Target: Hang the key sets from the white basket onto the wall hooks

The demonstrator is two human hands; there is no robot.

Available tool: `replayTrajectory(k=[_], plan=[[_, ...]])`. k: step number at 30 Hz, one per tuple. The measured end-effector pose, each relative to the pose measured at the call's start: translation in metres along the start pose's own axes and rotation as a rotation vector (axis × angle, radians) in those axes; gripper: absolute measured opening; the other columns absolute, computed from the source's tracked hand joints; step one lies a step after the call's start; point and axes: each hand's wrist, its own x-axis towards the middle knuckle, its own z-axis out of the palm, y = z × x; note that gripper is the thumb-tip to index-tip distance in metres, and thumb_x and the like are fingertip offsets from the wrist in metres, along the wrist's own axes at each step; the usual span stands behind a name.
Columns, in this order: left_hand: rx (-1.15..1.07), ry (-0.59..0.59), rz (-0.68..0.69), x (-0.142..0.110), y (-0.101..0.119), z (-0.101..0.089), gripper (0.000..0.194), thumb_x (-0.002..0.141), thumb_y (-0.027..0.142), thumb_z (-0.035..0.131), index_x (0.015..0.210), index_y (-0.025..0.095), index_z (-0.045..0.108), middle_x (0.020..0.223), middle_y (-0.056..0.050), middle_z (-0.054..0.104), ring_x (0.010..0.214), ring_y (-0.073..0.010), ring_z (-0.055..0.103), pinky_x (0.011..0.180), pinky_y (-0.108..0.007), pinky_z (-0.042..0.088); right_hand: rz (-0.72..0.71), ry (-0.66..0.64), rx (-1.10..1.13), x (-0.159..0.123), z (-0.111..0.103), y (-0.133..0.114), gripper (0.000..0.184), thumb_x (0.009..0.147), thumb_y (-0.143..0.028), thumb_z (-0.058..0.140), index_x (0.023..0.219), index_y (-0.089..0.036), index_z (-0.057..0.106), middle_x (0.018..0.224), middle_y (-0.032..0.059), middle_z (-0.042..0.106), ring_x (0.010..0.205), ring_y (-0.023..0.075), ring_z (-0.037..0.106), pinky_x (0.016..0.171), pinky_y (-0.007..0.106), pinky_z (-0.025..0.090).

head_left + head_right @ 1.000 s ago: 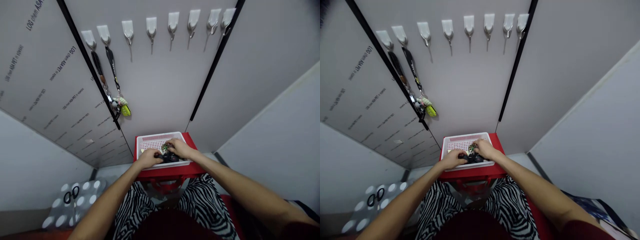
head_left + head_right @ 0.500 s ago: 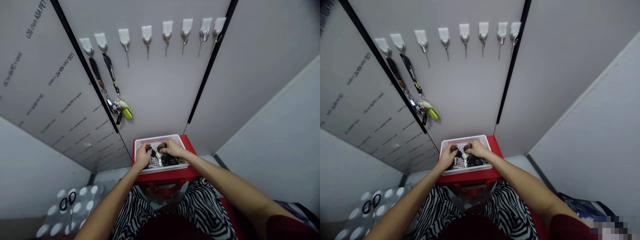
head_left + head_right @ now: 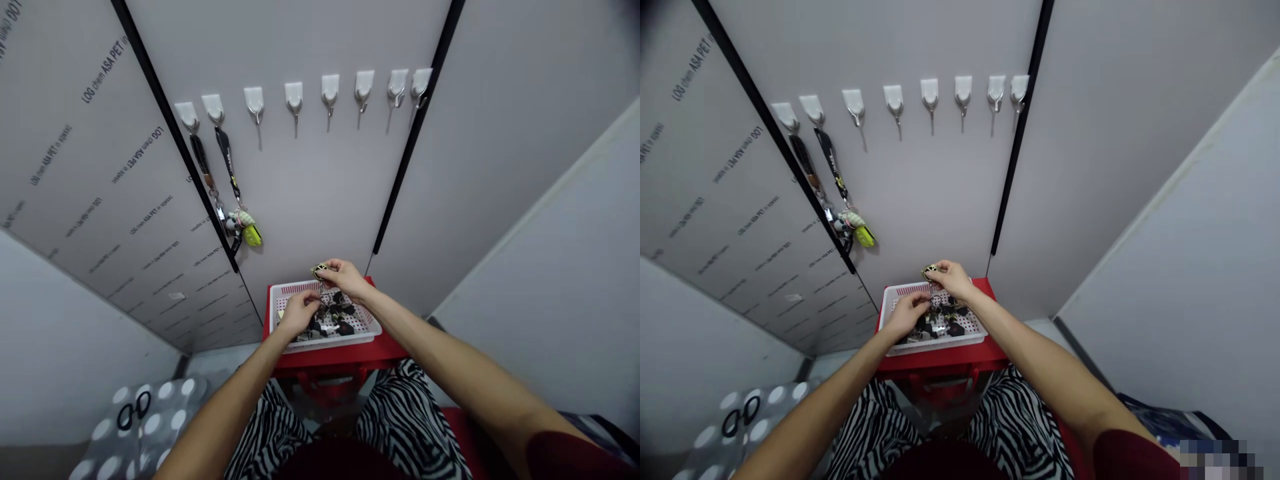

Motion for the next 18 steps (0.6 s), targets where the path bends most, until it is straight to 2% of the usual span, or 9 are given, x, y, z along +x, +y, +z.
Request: replayTrajectory(k=[4, 7, 12, 15, 17, 18], plan=[[-0.145, -0.009, -0.029, 0.002, 0.003, -0.003, 0.021, 0.056, 0.008, 0.044, 0.074, 0.012, 0.052, 0.067, -0.001, 0.055, 0.062, -0.0078, 0.048, 0.063, -0.02, 0.037, 0.007, 0.021, 0.09, -0.002, 0.002, -0.007, 0.019, 0.051, -0.024, 0.058, 0.062, -0.013, 0.048, 0.051, -0.0048, 0.049, 0.04, 0.0029, 0.042, 0.04, 0.017, 0.037], [-0.161, -0.029, -0.005, 0.003, 0.008, -0.004, 0.017, 0.055, 0.012, 0.048, 0.071, 0.012, 0.054, 0.066, 0.0, 0.055, 0.06, -0.0079, 0.047, 0.062, -0.02, 0.036, -0.001, 0.017, 0.13, -0.004, 0.006, -0.015, 0.018, 0.052, -0.024, 0.058, 0.063, -0.014, 0.047, 0.051, -0.0044, 0.05, 0.041, 0.0035, 0.044, 0.041, 0.017, 0.038], [-0.1, 0.149, 0.022, 0.009, 0.019, -0.02, 0.014, 0.056, 0.021, 0.05, 0.065, 0.013, 0.055, 0.062, 0.0, 0.055, 0.059, -0.0088, 0.046, 0.06, -0.02, 0.036, -0.08, 0.068, 0.146, -0.002, -0.003, -0.022, 0.019, 0.053, -0.024, 0.055, 0.066, -0.015, 0.044, 0.055, -0.0044, 0.051, 0.044, 0.0044, 0.046, 0.044, 0.019, 0.038], [-0.03, 0.17, 0.065, 0.013, 0.032, -0.036, 0.014, 0.056, 0.024, 0.049, 0.063, 0.014, 0.056, 0.058, 0.001, 0.053, 0.056, -0.0087, 0.045, 0.056, -0.019, 0.035, -0.161, 0.181, -0.027, 0.001, -0.014, -0.021, 0.02, 0.055, -0.023, 0.052, 0.073, -0.016, 0.046, 0.062, -0.0016, 0.053, 0.052, 0.007, 0.048, 0.052, 0.022, 0.039], [0.033, 0.143, 0.107, 0.014, 0.042, -0.044, 0.014, 0.057, 0.026, 0.048, 0.06, 0.014, 0.056, 0.056, 0.001, 0.053, 0.056, -0.0087, 0.045, 0.056, -0.019, 0.034, -0.291, 0.235, -0.239, 0.001, -0.015, -0.021, 0.022, 0.056, -0.022, 0.051, 0.077, -0.015, 0.049, 0.072, 0.0021, 0.055, 0.064, 0.0099, 0.05, 0.062, 0.025, 0.038], [0.071, 0.132, 0.13, 0.015, 0.047, -0.046, 0.015, 0.057, 0.026, 0.047, 0.059, 0.014, 0.056, 0.056, 0.001, 0.052, 0.056, -0.0089, 0.045, 0.055, -0.019, 0.034, -0.36, 0.216, -0.348, 0.0, -0.013, -0.021, 0.021, 0.057, -0.022, 0.05, 0.077, -0.015, 0.051, 0.077, 0.0036, 0.056, 0.07, 0.0112, 0.049, 0.066, 0.026, 0.037]])
